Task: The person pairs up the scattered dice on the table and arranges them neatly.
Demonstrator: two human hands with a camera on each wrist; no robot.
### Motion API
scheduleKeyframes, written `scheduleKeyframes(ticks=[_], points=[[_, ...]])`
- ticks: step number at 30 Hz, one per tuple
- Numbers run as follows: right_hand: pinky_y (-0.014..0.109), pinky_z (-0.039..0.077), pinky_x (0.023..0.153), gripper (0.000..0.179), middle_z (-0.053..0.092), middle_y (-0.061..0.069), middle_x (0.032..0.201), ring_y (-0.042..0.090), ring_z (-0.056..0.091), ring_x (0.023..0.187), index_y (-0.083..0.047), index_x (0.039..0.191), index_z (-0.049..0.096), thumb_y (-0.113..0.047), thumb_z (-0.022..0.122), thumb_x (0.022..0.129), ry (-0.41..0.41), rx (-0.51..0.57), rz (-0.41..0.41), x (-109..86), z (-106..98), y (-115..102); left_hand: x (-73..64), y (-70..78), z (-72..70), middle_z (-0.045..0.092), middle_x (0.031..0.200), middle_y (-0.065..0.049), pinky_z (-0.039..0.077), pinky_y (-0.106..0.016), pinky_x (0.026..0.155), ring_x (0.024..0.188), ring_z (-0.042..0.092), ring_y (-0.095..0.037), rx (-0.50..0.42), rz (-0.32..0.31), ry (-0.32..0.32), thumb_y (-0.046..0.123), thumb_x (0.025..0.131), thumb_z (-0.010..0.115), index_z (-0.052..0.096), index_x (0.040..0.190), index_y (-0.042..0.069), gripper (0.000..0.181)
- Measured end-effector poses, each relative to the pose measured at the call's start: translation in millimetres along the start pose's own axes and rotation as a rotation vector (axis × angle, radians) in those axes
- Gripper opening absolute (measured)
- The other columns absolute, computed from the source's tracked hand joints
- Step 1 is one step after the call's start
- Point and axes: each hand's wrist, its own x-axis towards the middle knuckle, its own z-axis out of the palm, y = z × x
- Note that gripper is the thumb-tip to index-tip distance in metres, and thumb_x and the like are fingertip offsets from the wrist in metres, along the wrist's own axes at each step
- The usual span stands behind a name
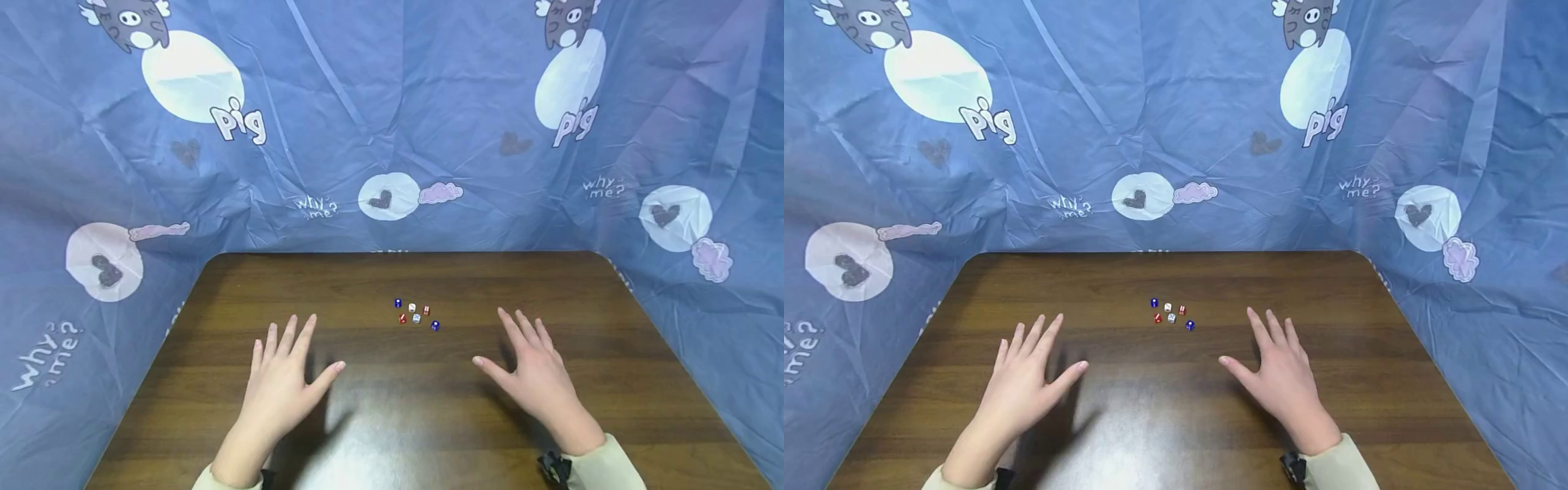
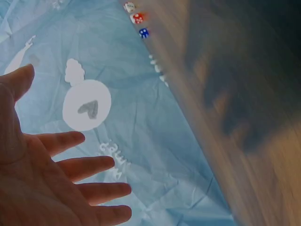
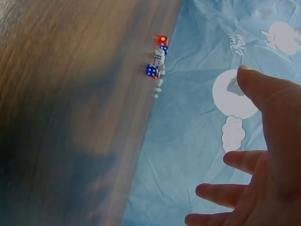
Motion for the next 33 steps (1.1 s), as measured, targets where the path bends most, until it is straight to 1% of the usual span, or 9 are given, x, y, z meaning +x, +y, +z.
scheduleKeyframes(ticks=[4,9,15,20,25,28,31,33], points=[[0.077,0.025,0.106,0.100,0.031,0.027,0.159,0.056,0.022,0.143,-0.020,0.162,0.028,-0.076,0.062,0.086,-0.018,0.044,-0.007,2.9,4.2,-1.0,5.5,3.6,4.3,0.036,0.157,-0.026,0.016,-0.071,0.114,0.142,0.028,-0.055,-0.048,0.025,0.008,0.066,0.094,0.060,0.036,0.159,0.013,0.087],[0.074,0.026,0.108,0.100,0.033,0.027,0.157,0.055,0.026,0.142,-0.019,0.162,0.028,-0.072,0.065,0.086,-0.016,0.101,-0.021,7.9,8.3,-2.3,12.7,7.9,8.5,0.041,0.153,-0.027,0.022,-0.071,0.112,0.139,0.033,-0.055,-0.079,0.067,0.028,0.057,0.095,0.065,0.040,0.156,0.010,0.081],[0.067,0.034,0.108,0.097,0.039,0.024,0.154,0.048,0.037,0.139,-0.012,0.159,0.033,-0.067,0.069,0.088,-0.002,0.178,-0.037,12.2,14.9,-4.7,18.7,13.0,16.6,0.046,0.149,-0.028,0.028,-0.062,0.115,0.139,0.038,-0.050,-0.166,0.111,0.026,0.046,0.094,0.071,0.043,0.153,0.005,0.077],[0.065,0.039,0.105,0.091,0.045,0.025,0.149,0.047,0.044,0.134,-0.007,0.155,0.040,-0.059,0.073,0.089,0.015,0.209,-0.048,15.8,20.0,-6.7,22.5,22.6,21.2,0.052,0.146,-0.023,0.037,-0.058,0.111,0.134,0.045,-0.047,-0.232,0.114,0.021,0.039,0.092,0.075,0.047,0.151,0.005,0.074],[0.066,0.041,0.103,0.086,0.049,0.026,0.147,0.049,0.046,0.132,-0.005,0.152,0.043,-0.057,0.073,0.090,-0.033,0.219,-0.024,19.3,24.7,-8.9,29.4,34.5,26.9,0.058,0.142,-0.017,0.047,-0.057,0.102,0.127,0.054,-0.041,-0.243,0.083,-0.011,0.042,0.090,0.077,0.049,0.150,0.008,0.074],[0.064,0.042,0.103,0.084,0.050,0.025,0.146,0.047,0.047,0.132,-0.003,0.151,0.045,-0.055,0.073,0.091,-0.063,0.224,-0.007,21.8,26.2,-10.5,34.5,40.9,32.9,0.064,0.133,-0.017,0.050,-0.056,0.098,0.120,0.059,-0.039,-0.267,0.071,-0.029,0.044,0.090,0.077,0.049,0.150,0.009,0.075],[0.064,0.041,0.104,0.083,0.050,0.025,0.146,0.047,0.046,0.133,-0.003,0.150,0.046,-0.055,0.073,0.091,-0.083,0.229,0.002,23.4,26.5,-11.9,40.6,47.2,39.5,0.069,0.119,-0.017,0.053,-0.053,0.093,0.110,0.064,-0.036,-0.308,0.086,-0.042,0.044,0.091,0.076,0.049,0.149,0.008,0.074],[0.064,0.041,0.104,0.083,0.050,0.025,0.146,0.047,0.046,0.133,-0.003,0.151,0.045,-0.054,0.073,0.091,-0.091,0.233,0.006,24.1,26.6,-12.3,45.6,51.2,43.2,0.072,0.102,-0.013,0.056,-0.048,0.084,0.095,0.068,-0.029,-0.348,0.102,-0.062,0.042,0.092,0.075,0.050,0.148,0.005,0.071]])
